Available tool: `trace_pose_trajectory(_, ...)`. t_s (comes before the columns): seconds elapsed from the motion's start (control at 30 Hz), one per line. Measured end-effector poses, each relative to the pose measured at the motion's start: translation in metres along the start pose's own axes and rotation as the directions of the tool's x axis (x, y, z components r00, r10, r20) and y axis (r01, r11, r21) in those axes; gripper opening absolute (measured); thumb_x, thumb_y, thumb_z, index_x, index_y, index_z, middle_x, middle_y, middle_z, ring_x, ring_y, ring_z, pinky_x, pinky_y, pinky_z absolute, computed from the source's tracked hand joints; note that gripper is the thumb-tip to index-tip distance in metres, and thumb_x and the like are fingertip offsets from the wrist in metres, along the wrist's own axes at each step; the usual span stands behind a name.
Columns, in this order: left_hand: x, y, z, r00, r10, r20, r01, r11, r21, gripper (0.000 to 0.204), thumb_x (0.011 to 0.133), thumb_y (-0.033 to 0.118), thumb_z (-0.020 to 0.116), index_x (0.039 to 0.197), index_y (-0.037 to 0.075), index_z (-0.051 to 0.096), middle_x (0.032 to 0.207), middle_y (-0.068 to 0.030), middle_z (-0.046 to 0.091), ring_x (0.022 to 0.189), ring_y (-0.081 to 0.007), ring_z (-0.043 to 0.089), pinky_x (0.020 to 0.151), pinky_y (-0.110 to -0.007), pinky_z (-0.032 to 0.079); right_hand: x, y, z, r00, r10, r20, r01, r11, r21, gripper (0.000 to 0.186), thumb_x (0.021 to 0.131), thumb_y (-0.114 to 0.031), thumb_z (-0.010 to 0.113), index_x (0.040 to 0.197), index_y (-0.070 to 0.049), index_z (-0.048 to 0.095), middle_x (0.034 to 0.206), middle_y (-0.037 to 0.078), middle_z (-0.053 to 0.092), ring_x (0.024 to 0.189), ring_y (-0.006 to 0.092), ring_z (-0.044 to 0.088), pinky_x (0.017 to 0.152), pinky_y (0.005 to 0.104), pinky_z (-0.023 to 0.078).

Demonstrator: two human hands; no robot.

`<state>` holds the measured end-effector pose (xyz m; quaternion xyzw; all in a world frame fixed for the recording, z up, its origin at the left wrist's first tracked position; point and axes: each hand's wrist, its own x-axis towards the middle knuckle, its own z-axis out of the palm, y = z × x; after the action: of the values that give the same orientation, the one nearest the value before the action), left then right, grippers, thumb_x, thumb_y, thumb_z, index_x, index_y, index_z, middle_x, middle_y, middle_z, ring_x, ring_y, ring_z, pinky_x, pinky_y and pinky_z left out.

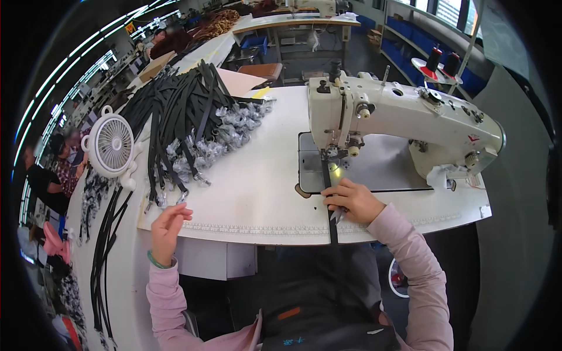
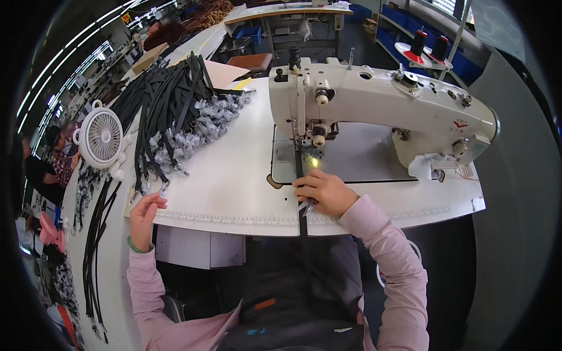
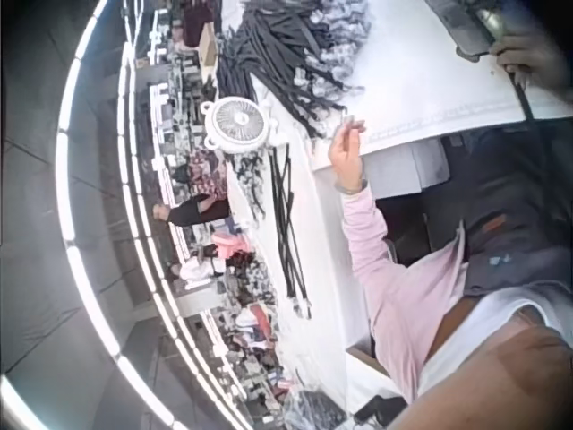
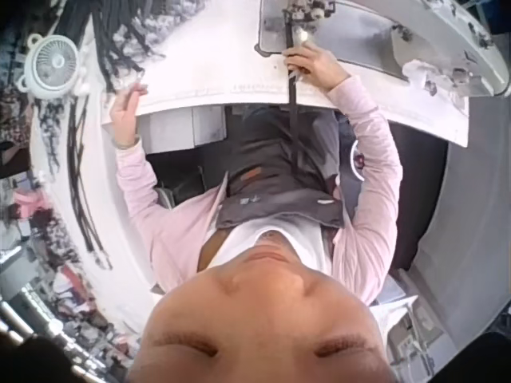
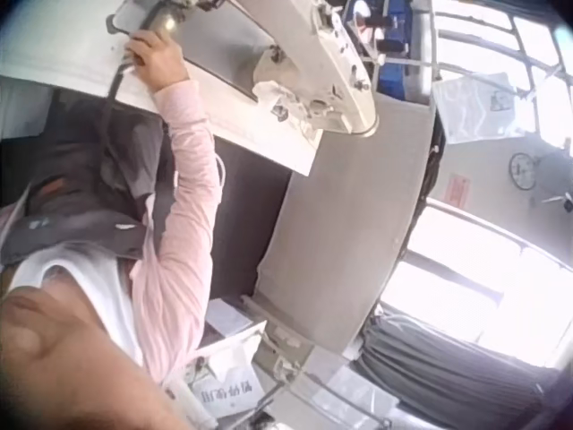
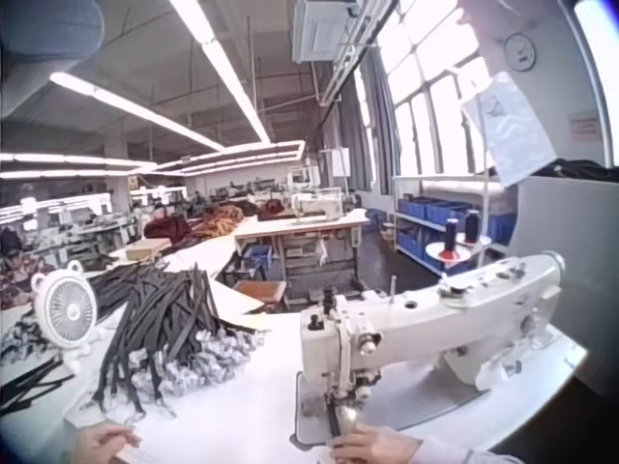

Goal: The person operates an industrial sewing machine to stitch long black fabric straps. They feed each strap through the machine, guide it with both hands, and trim the thread after each stitch. Finished straps are placed on a pile to the left of the machine.

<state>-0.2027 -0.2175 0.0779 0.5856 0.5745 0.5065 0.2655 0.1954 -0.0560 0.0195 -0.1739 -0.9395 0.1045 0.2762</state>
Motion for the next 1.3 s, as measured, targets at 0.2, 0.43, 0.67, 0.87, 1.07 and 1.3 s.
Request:
trace_pose_trajectory(0.2,0.053,0.004,0.171,0.686,0.489,0.539,-0.675,0.705,0.218,0.022,0.072,0.003,0.06,0.094,0.0,0.062,0.099,-0.0112,0.061,0.091,-0.0264,0.057,0.08,-0.033,0.046,-0.003,0.0,-0.001,1.0,-0.022,-0.009,0.022,1.0,0.006,0.021,0.065,-0.005,0.066,0.086,-0.007,0.062,0.098,0.003,0.06,0.081,0.0217,0.053,0.069,0.0316,0.048)
trace_pose_trajectory(0.43,0.098,-0.013,0.241,0.652,0.587,0.481,-0.752,0.582,0.309,0.021,0.072,0.005,0.061,0.092,0.001,0.062,0.093,-0.0099,0.062,0.09,-0.0258,0.057,0.078,-0.033,0.047,-0.003,-0.003,-0.002,0.999,-0.026,-0.031,0.027,0.999,0.02,0.019,0.065,-0.006,0.066,0.084,-0.007,0.062,0.095,0.002,0.06,0.08,0.021,0.052,0.069,0.0313,0.048)
trace_pose_trajectory(0.67,0.112,-0.019,0.251,0.674,0.577,0.46,-0.731,0.612,0.302,0.018,0.069,0.006,0.062,0.087,0.003,0.063,0.086,-0.0071,0.061,0.085,-0.0237,0.056,0.075,-0.034,0.045,-0.004,0.0,-0.001,1.0,-0.017,-0.024,0.018,1.0,0.024,0.019,0.065,-0.006,0.066,0.083,-0.008,0.062,0.095,0.001,0.059,0.08,0.0204,0.052,0.068,0.0308,0.048)
trace_pose_trajectory(0.87,0.111,-0.026,0.249,0.682,0.581,0.445,-0.722,0.635,0.276,0.022,0.07,0.01,0.065,0.09,0.003,0.063,0.093,-0.0075,0.059,0.089,-0.0248,0.055,0.079,-0.035,0.043,-0.002,0.001,-0.002,0.999,-0.032,0.005,0.032,0.999,0.011,0.02,0.064,-0.006,0.067,0.083,-0.008,0.061,0.095,0.001,0.059,0.08,0.0205,0.052,0.068,0.0312,0.048)
trace_pose_trajectory(1.07,0.11,-0.03,0.253,0.691,0.549,0.47,-0.712,0.632,0.307,0.031,0.072,0.019,0.066,0.099,0.005,0.06,0.1,-0.0084,0.055,0.096,-0.0253,0.051,0.082,-0.036,0.041,0.0,-0.002,-0.003,1.0,-0.028,-0.002,0.028,1.0,-0.015,0.019,0.066,-0.007,0.067,0.084,-0.009,0.061,0.096,0.001,0.059,0.078,0.0203,0.051,0.066,0.0303,0.048)
trace_pose_trajectory(1.3,0.107,-0.037,0.252,0.706,0.512,0.489,-0.69,0.654,0.311,0.036,0.074,0.023,0.064,0.105,0.005,0.057,0.107,-0.011,0.053,0.102,-0.0285,0.047,0.086,-0.038,0.039,0.004,-0.008,-0.004,1.0,-0.007,0.009,0.008,1.0,-0.027,0.02,0.068,-0.009,0.067,0.088,-0.01,0.063,0.094,0.001,0.06,0.075,0.0199,0.052,0.064,0.0313,0.049)
